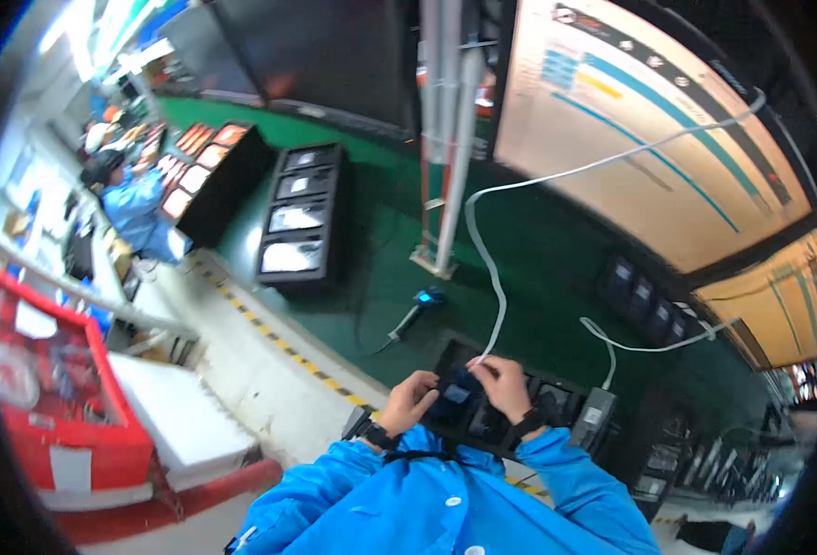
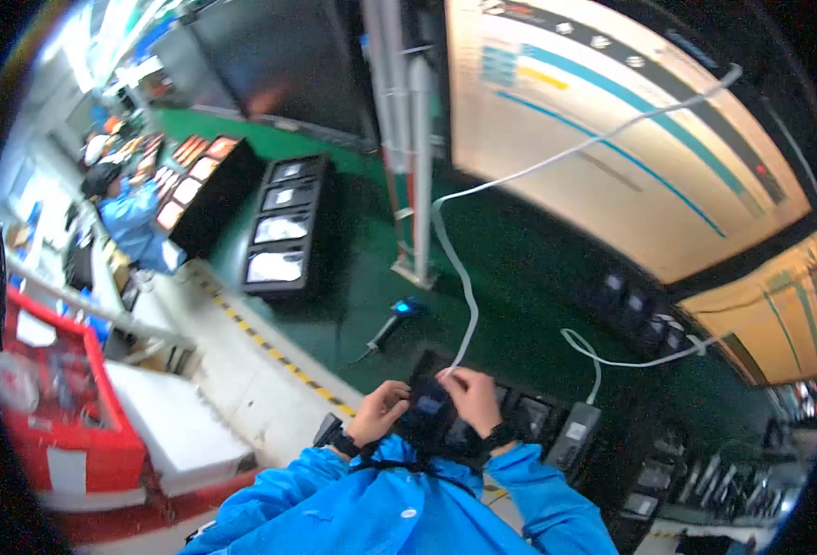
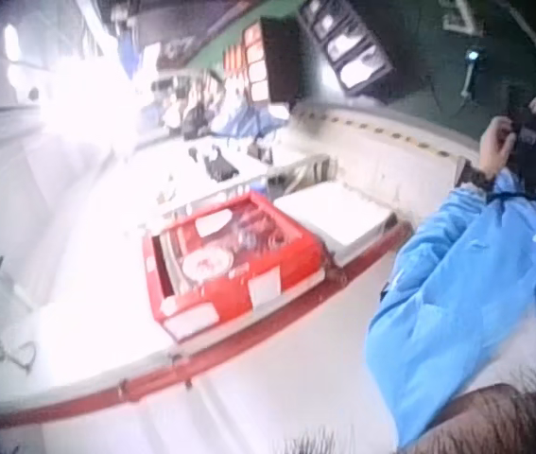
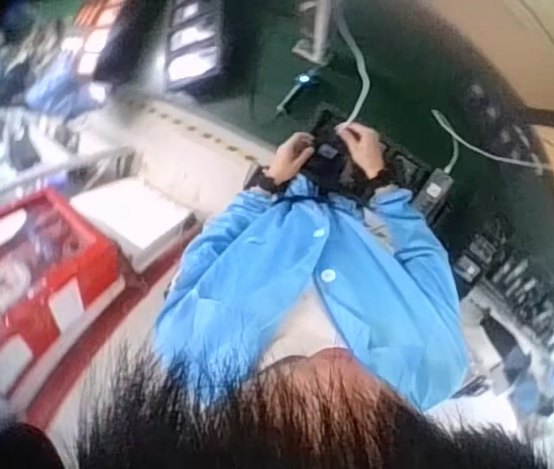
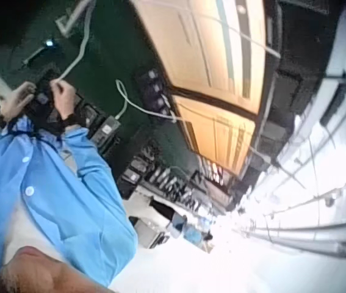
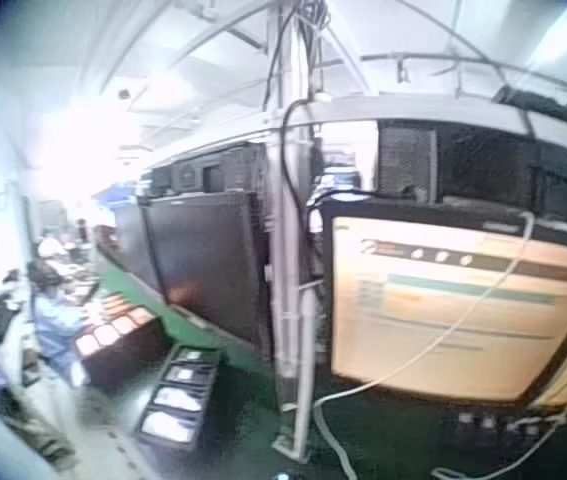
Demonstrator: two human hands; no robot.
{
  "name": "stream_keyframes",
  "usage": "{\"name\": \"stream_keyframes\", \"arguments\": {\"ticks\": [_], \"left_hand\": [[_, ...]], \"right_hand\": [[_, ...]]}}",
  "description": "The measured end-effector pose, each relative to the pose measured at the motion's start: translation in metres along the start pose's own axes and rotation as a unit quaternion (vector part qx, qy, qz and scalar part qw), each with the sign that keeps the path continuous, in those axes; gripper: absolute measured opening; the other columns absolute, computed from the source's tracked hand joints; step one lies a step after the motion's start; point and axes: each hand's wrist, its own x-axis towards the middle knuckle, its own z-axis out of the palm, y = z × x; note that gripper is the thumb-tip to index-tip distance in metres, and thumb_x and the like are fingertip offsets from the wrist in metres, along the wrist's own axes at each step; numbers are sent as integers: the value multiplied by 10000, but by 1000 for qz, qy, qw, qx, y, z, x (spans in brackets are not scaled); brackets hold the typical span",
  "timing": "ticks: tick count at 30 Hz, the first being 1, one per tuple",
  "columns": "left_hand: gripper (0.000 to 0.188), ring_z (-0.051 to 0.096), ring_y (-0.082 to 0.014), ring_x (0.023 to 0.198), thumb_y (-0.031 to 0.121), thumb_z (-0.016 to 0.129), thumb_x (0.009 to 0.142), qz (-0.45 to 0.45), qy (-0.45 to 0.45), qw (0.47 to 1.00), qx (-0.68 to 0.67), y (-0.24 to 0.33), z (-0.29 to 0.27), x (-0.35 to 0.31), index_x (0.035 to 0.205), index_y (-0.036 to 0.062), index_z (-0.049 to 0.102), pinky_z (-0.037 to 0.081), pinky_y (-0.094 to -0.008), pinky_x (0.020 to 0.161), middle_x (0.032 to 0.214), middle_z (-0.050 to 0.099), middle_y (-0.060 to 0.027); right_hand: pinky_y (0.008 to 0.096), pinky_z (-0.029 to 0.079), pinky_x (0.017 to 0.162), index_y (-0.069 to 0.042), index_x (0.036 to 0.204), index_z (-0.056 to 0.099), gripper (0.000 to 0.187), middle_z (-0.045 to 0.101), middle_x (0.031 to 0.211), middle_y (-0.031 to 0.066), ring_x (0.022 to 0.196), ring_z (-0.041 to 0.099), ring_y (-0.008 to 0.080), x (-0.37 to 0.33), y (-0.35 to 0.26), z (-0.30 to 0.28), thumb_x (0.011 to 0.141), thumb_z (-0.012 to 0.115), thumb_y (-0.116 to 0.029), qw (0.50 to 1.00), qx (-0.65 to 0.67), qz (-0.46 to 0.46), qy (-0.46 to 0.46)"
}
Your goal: Testing mobile phones at a production line workstation by scanning and connecting them.
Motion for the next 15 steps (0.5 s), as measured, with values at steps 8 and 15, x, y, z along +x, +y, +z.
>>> {"name": "stream_keyframes", "arguments": {"ticks": [8, 15], "left_hand": [[190, 632, -175, 834, 84, 589, 865, -91, 95, 991, -3, -19, -25, -46, 1047, 29, 591, 503, -306, 743, 926, 660, -77], [301, 606, -155, 797, 109, 629, 852, -61, 51, 997, -8, 10, 2, -23, 1136, 28, 570, 492, -308, 707, 943, 659, -79]], "right_hand": [[269, 503, 687, 21, 914, 690, 149, 704, 853, 130, 787, 675, 158, -6, -17, -3, 849, 635, -101, 997, 60, 24, -42], [310, 520, 661, -10, 874, 708, 149, 692, 853, 144, 767, 683, 257, -5, -20, -1, 817, 662, -139, 998, -33, -53, -25]]}}
